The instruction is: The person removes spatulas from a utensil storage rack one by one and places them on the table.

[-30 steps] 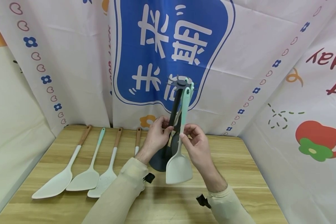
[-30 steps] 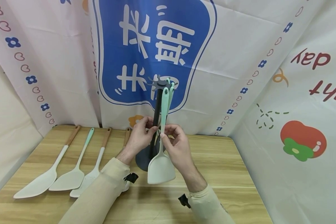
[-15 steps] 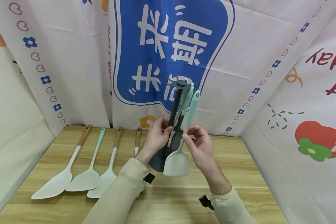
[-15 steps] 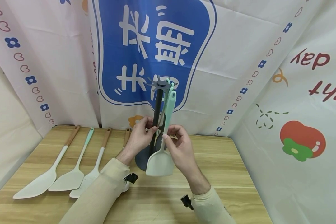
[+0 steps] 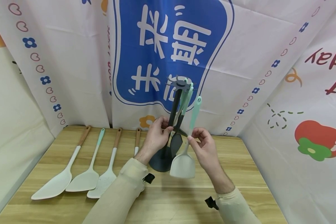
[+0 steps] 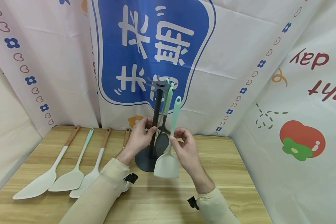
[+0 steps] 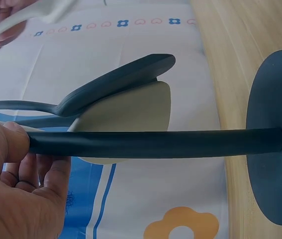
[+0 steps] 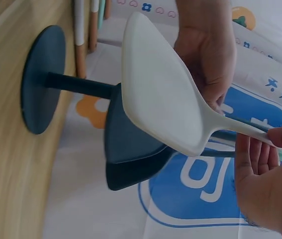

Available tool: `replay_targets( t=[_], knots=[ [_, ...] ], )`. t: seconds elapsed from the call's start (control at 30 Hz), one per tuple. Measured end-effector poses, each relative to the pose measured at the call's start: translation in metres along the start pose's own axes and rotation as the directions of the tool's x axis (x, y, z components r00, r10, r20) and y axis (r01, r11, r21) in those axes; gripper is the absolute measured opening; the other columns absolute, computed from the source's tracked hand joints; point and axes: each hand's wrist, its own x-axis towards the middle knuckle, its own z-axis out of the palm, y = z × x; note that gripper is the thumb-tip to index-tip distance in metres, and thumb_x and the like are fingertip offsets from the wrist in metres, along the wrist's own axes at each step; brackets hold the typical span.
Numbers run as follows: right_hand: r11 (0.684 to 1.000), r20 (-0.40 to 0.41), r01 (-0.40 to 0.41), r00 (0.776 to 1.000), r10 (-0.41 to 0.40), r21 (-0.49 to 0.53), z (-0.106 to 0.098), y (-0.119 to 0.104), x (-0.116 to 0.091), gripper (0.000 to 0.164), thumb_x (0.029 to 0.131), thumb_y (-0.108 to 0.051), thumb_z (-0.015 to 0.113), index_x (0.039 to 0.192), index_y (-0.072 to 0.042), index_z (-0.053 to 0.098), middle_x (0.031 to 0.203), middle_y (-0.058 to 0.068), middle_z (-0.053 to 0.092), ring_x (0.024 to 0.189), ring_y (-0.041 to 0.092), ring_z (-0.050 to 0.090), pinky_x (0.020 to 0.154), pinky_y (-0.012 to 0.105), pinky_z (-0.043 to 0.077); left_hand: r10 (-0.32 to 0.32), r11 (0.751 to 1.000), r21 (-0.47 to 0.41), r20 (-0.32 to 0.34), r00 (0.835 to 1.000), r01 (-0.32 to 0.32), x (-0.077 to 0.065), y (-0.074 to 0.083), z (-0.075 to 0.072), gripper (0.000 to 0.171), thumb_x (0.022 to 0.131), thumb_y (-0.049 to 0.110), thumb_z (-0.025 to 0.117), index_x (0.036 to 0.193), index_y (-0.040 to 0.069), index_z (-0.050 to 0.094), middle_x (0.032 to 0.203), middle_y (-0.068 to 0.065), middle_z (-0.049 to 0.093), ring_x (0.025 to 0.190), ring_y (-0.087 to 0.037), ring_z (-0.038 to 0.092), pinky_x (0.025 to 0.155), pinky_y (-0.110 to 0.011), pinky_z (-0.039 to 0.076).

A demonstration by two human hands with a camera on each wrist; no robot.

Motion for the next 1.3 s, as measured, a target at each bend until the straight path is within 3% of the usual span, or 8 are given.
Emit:
replay_targets(
  t=[0.27, 0.53, 1.0, 1.3],
  knots=[
    [0.996, -0.01, -0.084, 0.996, 0.084, -0.008, -0.009, 0.021, 0.004, 0.023, 0.113, 0.006, 0.069, 0.134, 0.01, 0.061, 0.117, 0.008, 0.064, 0.105, 0.008, 0.069, 0.091, 0.018, 0.066, 0.002, 1.0, -0.001, 0.0, 1.0, -0.002, 0.0, 0.0, 0.0, 0.015, 0.116, 0.008, 0.072, 0.13, 0.003, 0.071, 0.126, -0.019, 0.078, 0.115, -0.037, 0.075, 0.104, -0.054, 0.065],
    [0.985, -0.011, -0.15, 0.989, 0.149, -0.082, -0.013, 0.046, 0.011, 0.023, 0.114, 0.002, 0.069, 0.135, 0.008, 0.063, 0.119, 0.014, 0.066, 0.102, 0.007, 0.068, 0.089, 0.017, 0.066, 0.006, 1.0, -0.004, 0.002, 1.0, -0.006, 0.0, 0.0, 0.0, 0.015, 0.116, 0.008, 0.072, 0.131, 0.003, 0.071, 0.125, -0.019, 0.078, 0.115, -0.037, 0.075, 0.103, -0.054, 0.065],
    [0.97, -0.006, -0.198, 0.98, 0.199, -0.143, -0.016, 0.083, 0.021, 0.021, 0.112, 0.004, 0.068, 0.132, 0.012, 0.067, 0.118, 0.019, 0.072, 0.095, 0.008, 0.067, 0.081, 0.02, 0.067, -0.005, 1.0, -0.006, 0.001, 1.0, 0.005, -0.001, 0.001, 0.0, 0.015, 0.117, 0.008, 0.072, 0.131, 0.004, 0.071, 0.125, -0.018, 0.077, 0.114, -0.035, 0.074, 0.104, -0.054, 0.065],
    [0.948, 0.008, -0.274, 0.96, 0.279, -0.163, -0.021, 0.099, 0.025, 0.023, 0.114, 0.001, 0.067, 0.134, 0.011, 0.066, 0.12, 0.02, 0.072, 0.094, 0.012, 0.068, 0.076, 0.015, 0.063, -0.016, 1.0, 0.0, 0.0, 1.0, 0.016, -0.001, 0.0, 0.001, 0.016, 0.117, 0.009, 0.072, 0.132, 0.005, 0.071, 0.125, -0.018, 0.077, 0.113, -0.034, 0.073, 0.104, -0.053, 0.065]
  ],
)
